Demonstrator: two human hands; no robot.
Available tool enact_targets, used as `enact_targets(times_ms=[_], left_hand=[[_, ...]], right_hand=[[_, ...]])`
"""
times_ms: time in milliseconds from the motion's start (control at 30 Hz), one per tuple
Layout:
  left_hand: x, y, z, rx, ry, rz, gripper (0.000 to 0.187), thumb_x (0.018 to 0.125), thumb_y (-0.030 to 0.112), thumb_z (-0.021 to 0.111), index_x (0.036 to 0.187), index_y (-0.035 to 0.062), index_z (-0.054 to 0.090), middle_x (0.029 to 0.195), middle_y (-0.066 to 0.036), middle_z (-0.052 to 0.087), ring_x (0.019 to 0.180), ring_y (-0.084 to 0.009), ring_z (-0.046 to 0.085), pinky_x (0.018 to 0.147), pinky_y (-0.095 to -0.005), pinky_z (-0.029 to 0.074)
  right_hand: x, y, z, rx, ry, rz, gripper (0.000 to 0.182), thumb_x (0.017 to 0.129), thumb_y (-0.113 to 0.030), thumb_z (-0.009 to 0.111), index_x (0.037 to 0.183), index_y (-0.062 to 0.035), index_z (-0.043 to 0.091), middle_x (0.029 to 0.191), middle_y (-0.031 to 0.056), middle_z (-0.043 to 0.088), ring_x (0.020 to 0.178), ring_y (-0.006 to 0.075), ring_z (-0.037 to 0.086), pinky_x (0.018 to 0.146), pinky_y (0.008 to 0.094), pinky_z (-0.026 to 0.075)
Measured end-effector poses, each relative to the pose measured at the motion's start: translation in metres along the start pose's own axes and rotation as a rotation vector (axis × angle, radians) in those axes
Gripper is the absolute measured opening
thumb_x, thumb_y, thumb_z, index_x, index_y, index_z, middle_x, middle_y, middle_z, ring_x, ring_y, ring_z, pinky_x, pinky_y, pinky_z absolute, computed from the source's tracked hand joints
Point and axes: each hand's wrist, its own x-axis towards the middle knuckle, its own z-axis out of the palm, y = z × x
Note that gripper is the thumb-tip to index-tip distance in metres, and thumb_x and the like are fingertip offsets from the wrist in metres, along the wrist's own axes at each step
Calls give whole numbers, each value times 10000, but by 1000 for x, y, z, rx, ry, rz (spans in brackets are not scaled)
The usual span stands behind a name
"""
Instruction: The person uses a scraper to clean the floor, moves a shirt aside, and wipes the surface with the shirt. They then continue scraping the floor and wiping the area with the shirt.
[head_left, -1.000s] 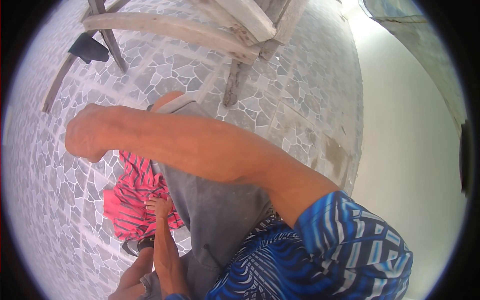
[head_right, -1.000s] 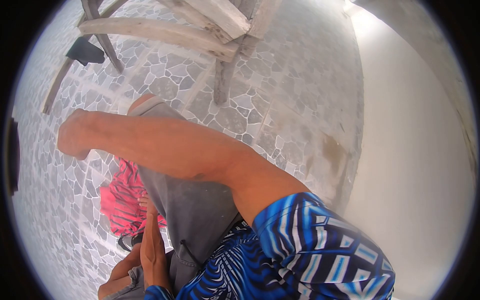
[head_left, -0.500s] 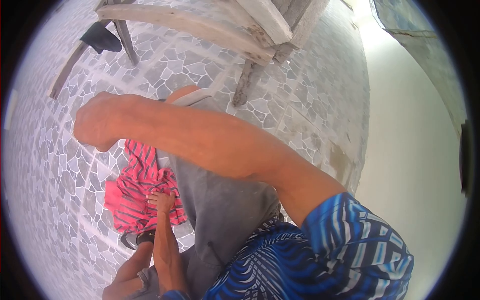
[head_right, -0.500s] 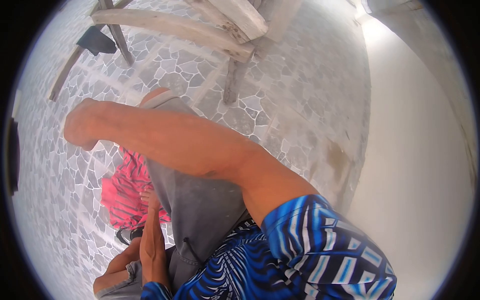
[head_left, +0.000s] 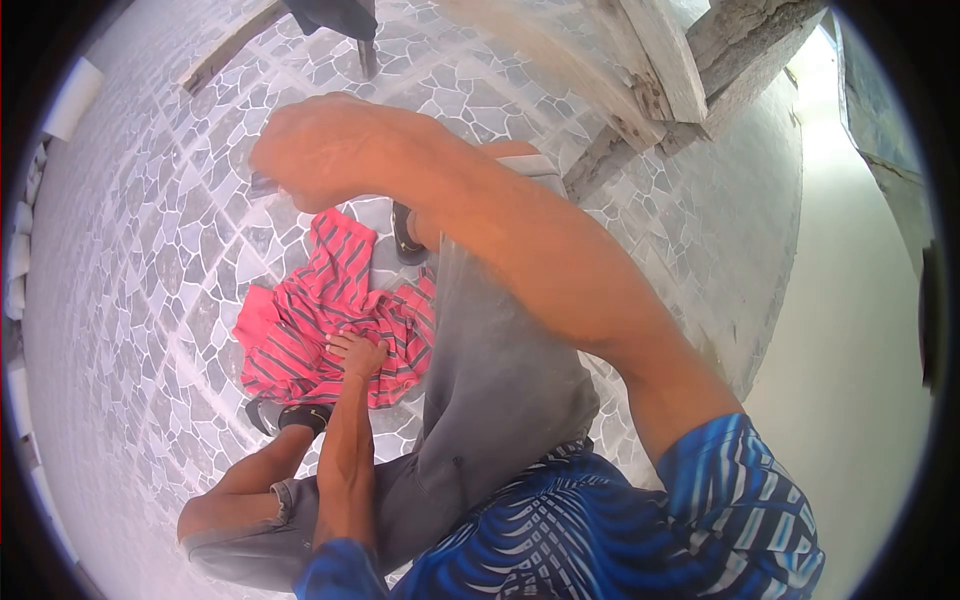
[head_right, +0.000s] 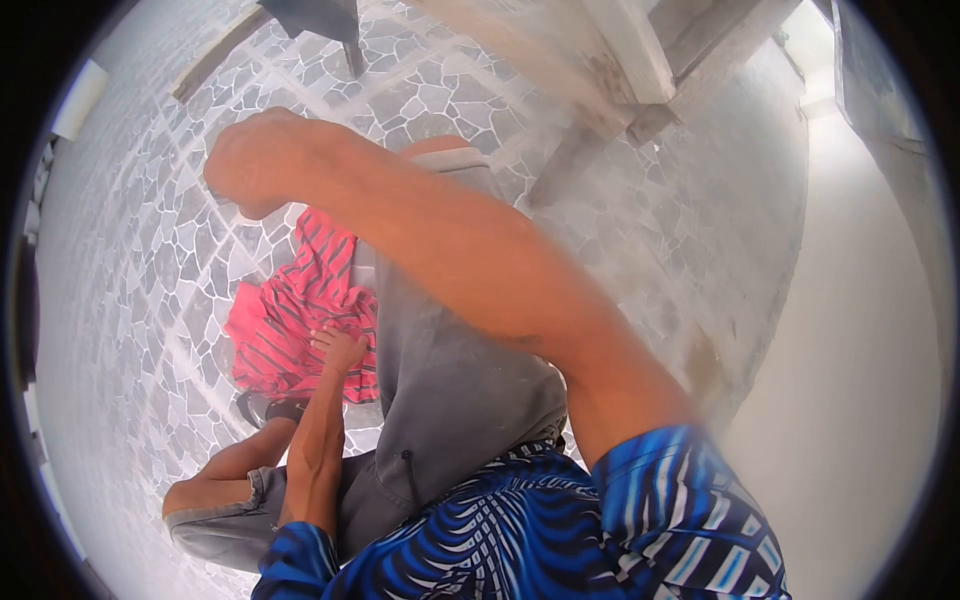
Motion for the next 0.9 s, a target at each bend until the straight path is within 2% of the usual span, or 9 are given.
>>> enact_targets(times_ms=[100,167,267,367,467,667,767,867,900], left_hand=[[-13,8,-15,-68,-1,-48,1239,817,592,677,1518,-208,42,1556,-495,-44,1431,-703,34,1051,-739,368],[-17,13,-23,-112,-21,-51,1226,825,589,671,1522,-204,47,1561,-489,-61,1437,-698,9,1066,-737,348],[-23,16,-34,-155,-58,-69,1209,834,583,665,1534,-188,51,1571,-474,-83,1448,-684,-25,1089,-732,312],[-29,19,-40,-189,-71,-96,1201,836,574,669,1549,-167,49,1585,-456,-91,1464,-663,-39,1105,-726,293],[-28,21,-43,-212,-89,-114,1204,833,574,676,1560,-150,47,1599,-435,-96,1479,-641,-43,1113,-722,284],[-26,26,-49,-240,-139,-141,1238,829,604,680,1558,-153,26,1599,-432,-119,1473,-647,-66,1125,-724,252],[-32,33,-65,-257,-167,-167,1242,819,596,700,1564,-145,37,1606,-423,-114,1481,-637,-48,1142,-702,248],[-31,40,-67,-291,-127,-195,1233,816,592,713,1577,-121,54,1613,-416,-106,1489,-626,-26,1166,-676,231],[-28,41,-65,-305,-104,-199,1231,817,595,713,1581,-113,57,1613,-416,-104,1489,-626,-23,1175,-670,219]], right_hand=[[4,7,13,29,78,-37,161,790,-78,694,936,-64,760,977,133,737,958,317,714,752,475,577],[1,6,6,-4,24,-5,168,792,-82,693,946,-45,751,980,149,735,961,327,711,758,476,577],[-4,11,3,18,36,9,207,890,-154,672,1057,-35,703,997,176,718,994,381,673,858,487,528],[-10,17,-1,32,75,40,223,907,-187,662,1075,-46,703,975,188,715,979,388,667,872,493,518],[-18,28,6,33,257,-8,259,923,-226,649,1115,-61,704,922,200,709,928,388,673,836,483,516],[-29,43,-11,137,148,178,364,929,-322,666,1184,-64,693,903,184,726,783,344,673,759,411,511],[-37,51,-8,220,240,284,353,914,-313,652,1162,-66,697,863,169,719,847,331,697,773,442,519],[-42,53,-12,372,155,354,391,916,-341,654,1183,-59,690,837,149,712,790,300,684,745,426,514],[-43,54,-12,336,156,333,387,923,-342,662,1177,-51,690,834,132,709,776,260,670,736,401,512]])
